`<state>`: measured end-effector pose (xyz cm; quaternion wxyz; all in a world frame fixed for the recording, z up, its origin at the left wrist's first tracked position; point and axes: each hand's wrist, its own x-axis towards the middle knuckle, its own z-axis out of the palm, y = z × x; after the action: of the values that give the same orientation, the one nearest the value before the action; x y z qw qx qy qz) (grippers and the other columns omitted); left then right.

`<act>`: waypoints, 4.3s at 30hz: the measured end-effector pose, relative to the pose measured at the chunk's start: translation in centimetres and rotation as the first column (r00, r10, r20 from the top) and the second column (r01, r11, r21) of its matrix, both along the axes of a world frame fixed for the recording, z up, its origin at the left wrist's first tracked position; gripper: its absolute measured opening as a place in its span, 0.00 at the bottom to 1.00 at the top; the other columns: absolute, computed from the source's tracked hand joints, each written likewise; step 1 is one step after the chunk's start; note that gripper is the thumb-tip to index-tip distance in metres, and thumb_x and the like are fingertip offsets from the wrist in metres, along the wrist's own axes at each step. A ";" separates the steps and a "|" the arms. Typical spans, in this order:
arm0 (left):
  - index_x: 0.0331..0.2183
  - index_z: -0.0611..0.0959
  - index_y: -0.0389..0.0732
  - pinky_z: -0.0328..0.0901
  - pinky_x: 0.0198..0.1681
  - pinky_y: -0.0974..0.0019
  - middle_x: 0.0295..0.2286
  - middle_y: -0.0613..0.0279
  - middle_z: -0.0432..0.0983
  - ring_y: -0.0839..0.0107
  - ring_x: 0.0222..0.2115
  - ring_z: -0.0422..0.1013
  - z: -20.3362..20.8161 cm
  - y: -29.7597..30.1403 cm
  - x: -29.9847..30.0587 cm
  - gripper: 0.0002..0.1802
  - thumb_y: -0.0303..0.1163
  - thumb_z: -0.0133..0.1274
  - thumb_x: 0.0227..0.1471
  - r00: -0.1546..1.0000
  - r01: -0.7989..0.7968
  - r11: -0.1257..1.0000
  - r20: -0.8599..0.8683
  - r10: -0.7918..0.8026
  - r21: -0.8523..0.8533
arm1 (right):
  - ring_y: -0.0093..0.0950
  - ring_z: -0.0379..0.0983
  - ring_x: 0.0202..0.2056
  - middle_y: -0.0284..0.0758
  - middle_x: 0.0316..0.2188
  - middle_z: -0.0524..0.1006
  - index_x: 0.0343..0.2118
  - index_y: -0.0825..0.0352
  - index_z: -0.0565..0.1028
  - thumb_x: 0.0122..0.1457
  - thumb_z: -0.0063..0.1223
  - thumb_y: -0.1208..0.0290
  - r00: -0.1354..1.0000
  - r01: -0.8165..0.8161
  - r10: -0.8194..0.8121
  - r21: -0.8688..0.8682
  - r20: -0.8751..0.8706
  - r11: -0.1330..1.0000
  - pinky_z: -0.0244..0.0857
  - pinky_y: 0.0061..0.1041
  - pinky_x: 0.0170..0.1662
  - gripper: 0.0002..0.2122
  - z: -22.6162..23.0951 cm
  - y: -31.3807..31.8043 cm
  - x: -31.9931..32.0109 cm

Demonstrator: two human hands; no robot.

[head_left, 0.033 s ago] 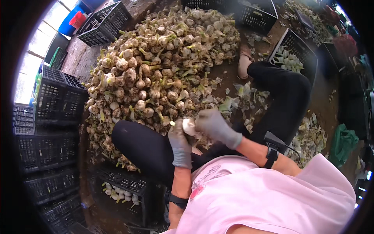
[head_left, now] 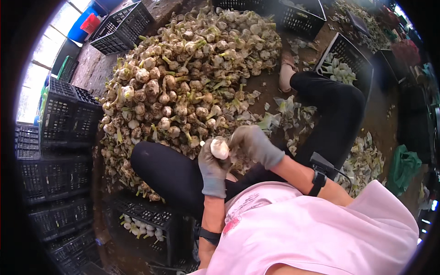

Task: The person is peeling and cleaning individual garlic bulbs from a large pile on the floor of a warehouse or processing area.

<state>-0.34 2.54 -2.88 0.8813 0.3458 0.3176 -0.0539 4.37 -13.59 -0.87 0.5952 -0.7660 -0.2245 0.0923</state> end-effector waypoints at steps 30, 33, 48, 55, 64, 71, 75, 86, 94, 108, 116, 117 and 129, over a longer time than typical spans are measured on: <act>0.35 0.74 0.38 0.65 0.30 0.73 0.31 0.62 0.73 0.75 0.29 0.69 1.4 0.0 0.0 0.08 0.32 0.47 0.58 0.938 -0.140 0.718 0.325 -0.126 0.682 | 0.27 0.75 0.33 0.34 0.34 0.76 0.41 0.64 0.74 0.61 0.46 0.54 0.500 0.281 -0.124 0.024 -0.857 0.959 0.68 0.29 0.35 0.17 0.5 0.3 1.5; 0.30 0.74 0.37 0.63 0.31 0.71 0.30 0.61 0.72 0.74 0.28 0.67 1.7 -1.2 0.0 0.05 0.28 0.50 0.56 0.914 -0.184 0.456 0.322 -0.247 0.871 | 0.29 0.74 0.31 0.33 0.34 0.75 0.40 0.61 0.70 0.63 0.42 0.54 0.370 0.558 -0.017 0.207 -0.929 0.804 0.72 0.32 0.30 0.15 0.0 1.8 1.2; 0.25 0.75 0.36 0.65 0.30 0.69 0.23 0.63 0.71 0.72 0.24 0.68 2.0 -3.4 0.4 0.15 0.36 0.46 0.58 0.923 -0.301 0.726 0.379 0.060 0.618 | 0.27 0.71 0.22 0.32 0.24 0.74 0.32 0.63 0.73 0.60 0.46 0.62 0.151 0.902 0.253 0.238 -0.956 0.360 0.69 0.27 0.26 0.10 -3.3 7.8 0.9; 0.24 0.78 0.40 0.68 0.25 0.65 0.22 0.55 0.76 0.64 0.22 0.72 -0.1 -1.0 1.7 0.18 0.45 0.48 0.55 0.889 -0.416 0.833 -0.356 0.289 -0.364 | 0.26 0.72 0.23 0.40 0.24 0.78 0.31 0.73 0.76 0.55 0.50 0.62 0.577 0.589 -0.538 -0.144 -0.614 0.795 0.65 0.29 0.27 0.15 -8.4 6.9 3.1; 0.24 0.72 0.46 0.67 0.27 0.66 0.20 0.65 0.70 0.71 0.23 0.68 0.8 0.0 1.5 0.16 0.45 0.45 0.57 0.922 -0.387 0.921 -0.025 0.386 -0.052 | 0.18 0.71 0.32 0.35 0.33 0.77 0.48 0.73 0.70 0.53 0.51 0.79 0.896 -0.014 -0.039 -0.116 -0.441 0.993 0.67 0.20 0.37 0.18 3.0 2.8 -1.4; 0.29 0.75 0.43 0.70 0.33 0.61 0.25 0.60 0.74 0.66 0.28 0.72 0.5 0.6 1.2 0.17 0.47 0.45 0.56 0.959 -0.270 0.904 -0.171 0.224 -0.330 | 0.19 0.71 0.32 0.33 0.32 0.75 0.46 0.72 0.70 0.53 0.60 0.69 0.656 0.098 0.102 0.218 -0.748 0.971 0.67 0.20 0.34 0.20 3.2 2.8 -1.0; 0.31 0.78 0.39 0.70 0.35 0.57 0.27 0.56 0.75 0.59 0.29 0.72 -0.7 0.3 1.3 0.24 0.53 0.45 0.53 0.958 -0.245 0.852 -0.249 0.140 -0.463 | 0.18 0.71 0.32 0.30 0.34 0.75 0.46 0.69 0.71 0.54 0.59 0.69 0.740 0.029 0.067 0.131 -0.669 0.991 0.68 0.20 0.32 0.18 0.5 2.7 -0.8; 0.33 0.73 0.41 0.71 0.32 0.65 0.28 0.60 0.72 0.68 0.28 0.71 0.2 0.1 -0.1 0.17 0.46 0.42 0.58 0.981 -0.181 0.934 0.123 0.149 0.309 | 0.20 0.73 0.35 0.30 0.34 0.75 0.47 0.66 0.71 0.60 0.51 0.63 0.514 0.053 0.248 0.319 -0.821 0.946 0.71 0.22 0.35 0.16 3.0 2.0 -0.1; 0.30 0.74 0.44 0.69 0.28 0.67 0.26 0.59 0.75 0.66 0.26 0.72 1.3 -0.3 0.9 0.22 0.53 0.40 0.58 0.979 -0.177 0.980 -0.120 0.166 -0.088 | 0.21 0.71 0.29 0.29 0.29 0.74 0.41 0.64 0.72 0.55 0.57 0.67 0.456 0.224 0.315 0.450 -0.833 0.864 0.66 0.24 0.27 0.13 1.1 1.7 -1.2; 0.23 0.72 0.35 0.61 0.33 0.72 0.25 0.62 0.71 0.75 0.25 0.65 3.5 -1.2 0.9 0.17 0.35 0.38 0.59 0.867 -0.259 0.697 0.480 -0.137 0.668 | 0.19 0.71 0.29 0.32 0.30 0.75 0.40 0.73 0.72 0.46 0.53 0.85 0.591 0.214 0.047 0.213 -0.805 0.953 0.67 0.17 0.31 0.15 4.0 2.0 -0.8; 0.24 0.78 0.46 0.70 0.30 0.64 0.23 0.65 0.76 0.65 0.27 0.74 -0.5 -0.2 1.0 0.11 0.40 0.48 0.54 0.941 -0.324 0.916 0.019 0.338 -0.237 | 0.39 0.76 0.36 0.45 0.37 0.78 0.37 0.68 0.76 0.48 0.50 0.75 0.769 0.158 -0.329 -0.336 -0.548 0.929 0.68 0.30 0.39 0.12 -1.8 2.5 -1.7; 0.24 0.78 0.46 0.70 0.29 0.64 0.23 0.64 0.77 0.66 0.26 0.74 -1.2 0.7 0.9 0.10 0.39 0.49 0.53 0.950 -0.282 0.900 0.036 0.311 -0.331 | 0.42 0.74 0.38 0.45 0.38 0.77 0.39 0.67 0.76 0.47 0.51 0.73 0.834 0.008 -0.235 -0.413 -0.500 0.910 0.67 0.33 0.41 0.14 -3.4 1.8 -1.6; 0.26 0.76 0.44 0.69 0.27 0.67 0.21 0.63 0.74 0.68 0.23 0.72 -1.8 0.2 1.1 0.15 0.45 0.47 0.55 0.946 -0.321 0.946 -0.023 0.322 0.050 | 0.35 0.74 0.31 0.36 0.24 0.76 0.26 0.64 0.76 0.43 0.54 0.69 0.889 0.199 0.193 -0.730 0.415 0.654 0.65 0.34 0.36 0.07 4.4 4.5 -2.4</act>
<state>0.73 2.70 -4.64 0.8652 0.3084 0.3844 0.0924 1.95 -9.12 3.53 0.1515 -0.9426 -0.2976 -0.0068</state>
